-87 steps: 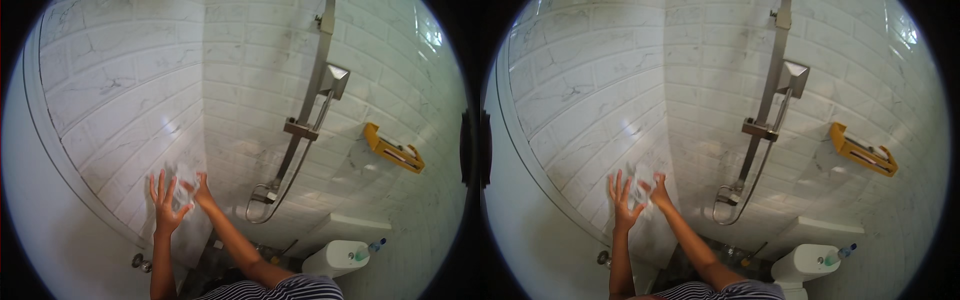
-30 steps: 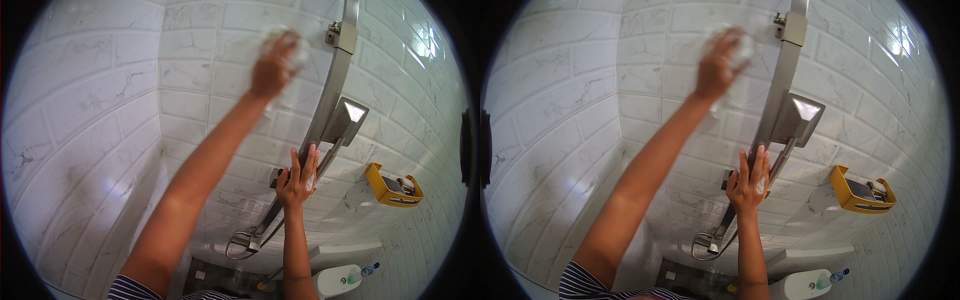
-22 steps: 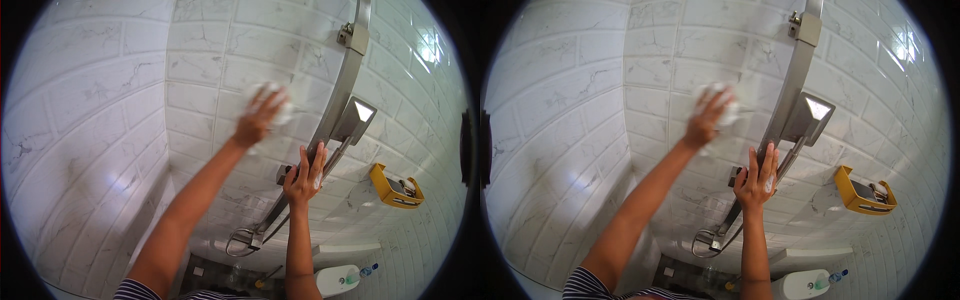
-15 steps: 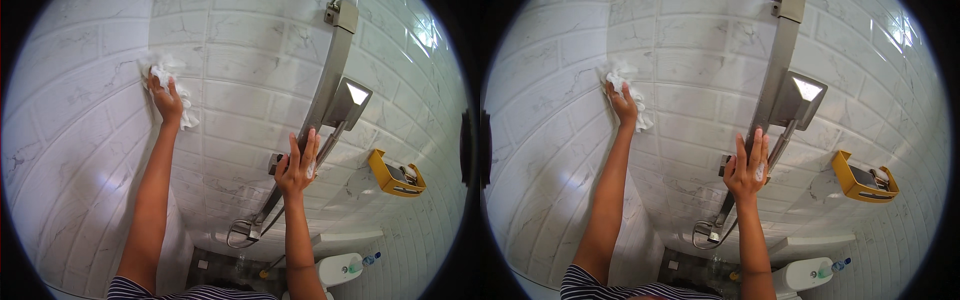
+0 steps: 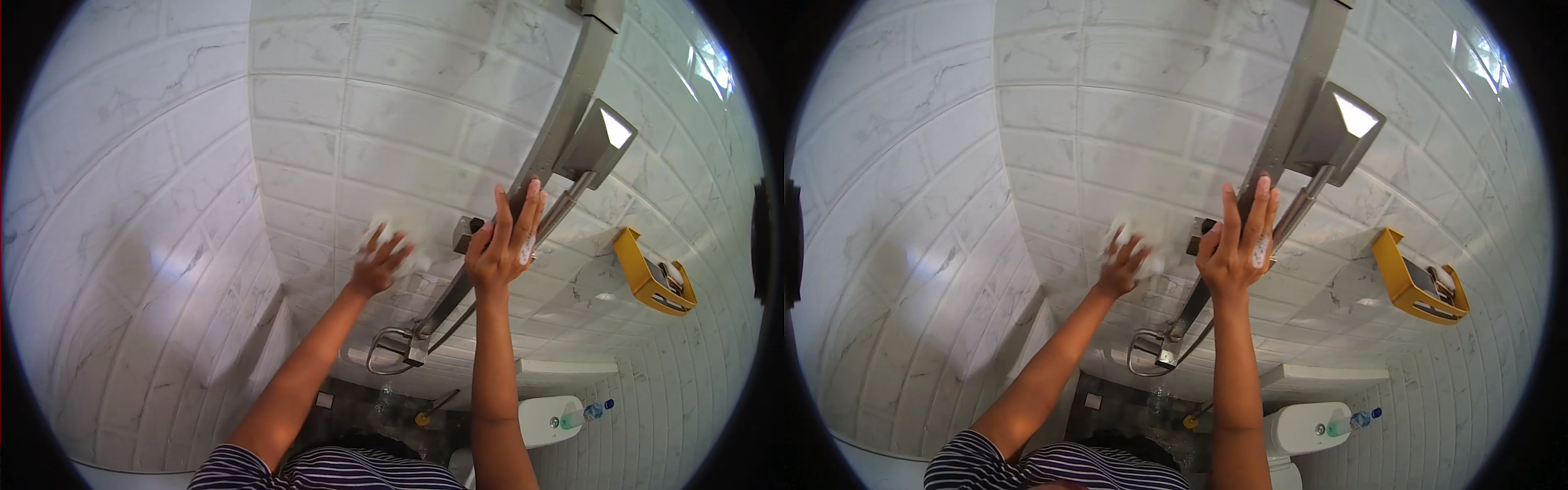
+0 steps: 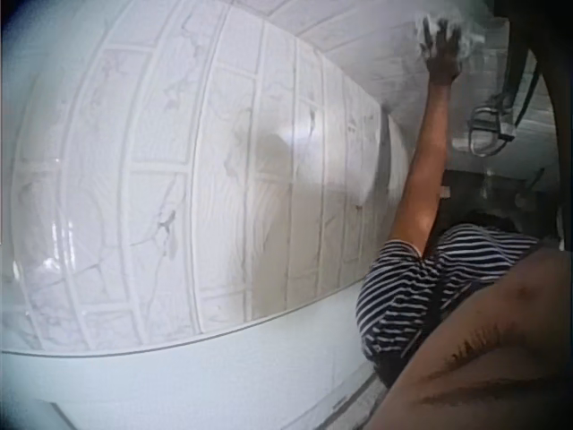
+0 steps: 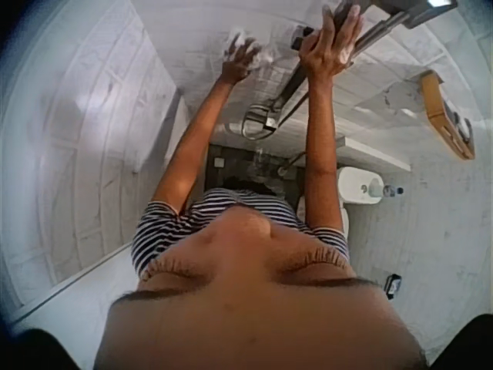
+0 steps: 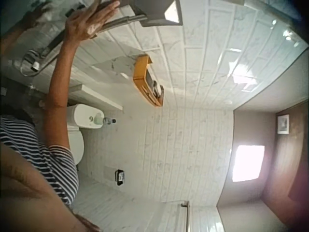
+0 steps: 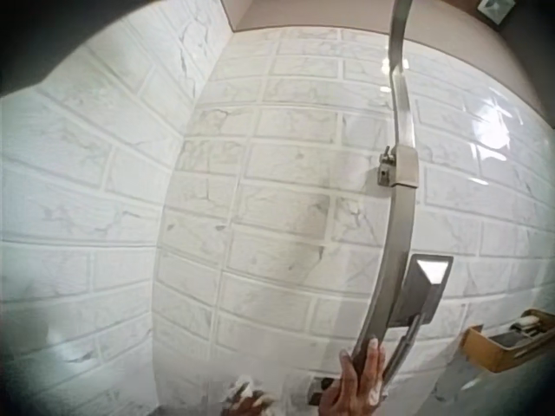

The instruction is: The person wipes the white tiled walls of a bathroom using a white cloth. They clean the area around the shower fixture, a yellow wall-mounted caddy, and the wall above the toilet, moving systematically across the surfaces.

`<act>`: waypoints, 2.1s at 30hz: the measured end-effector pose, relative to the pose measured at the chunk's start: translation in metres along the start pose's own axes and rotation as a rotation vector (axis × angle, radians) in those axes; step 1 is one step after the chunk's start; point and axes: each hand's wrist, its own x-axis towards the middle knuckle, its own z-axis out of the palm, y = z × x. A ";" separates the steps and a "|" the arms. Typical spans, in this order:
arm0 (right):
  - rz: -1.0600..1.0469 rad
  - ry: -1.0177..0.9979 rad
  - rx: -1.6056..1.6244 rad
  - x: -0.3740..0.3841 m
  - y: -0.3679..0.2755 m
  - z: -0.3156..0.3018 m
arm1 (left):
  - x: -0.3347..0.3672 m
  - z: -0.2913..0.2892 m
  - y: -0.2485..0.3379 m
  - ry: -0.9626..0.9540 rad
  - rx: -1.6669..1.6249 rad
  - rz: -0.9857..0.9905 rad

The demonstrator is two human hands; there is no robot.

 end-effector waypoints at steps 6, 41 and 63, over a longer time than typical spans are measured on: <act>0.000 -0.009 -0.031 -0.002 -0.004 0.005 | -0.024 -0.068 -0.092 0.219 0.091 -0.308; -0.134 -0.027 -0.077 -0.014 0.001 0.011 | -0.159 0.029 0.010 -0.455 -0.006 0.295; -0.132 -0.048 -0.114 -0.020 -0.001 0.012 | -0.150 0.032 -0.039 0.014 0.096 -0.108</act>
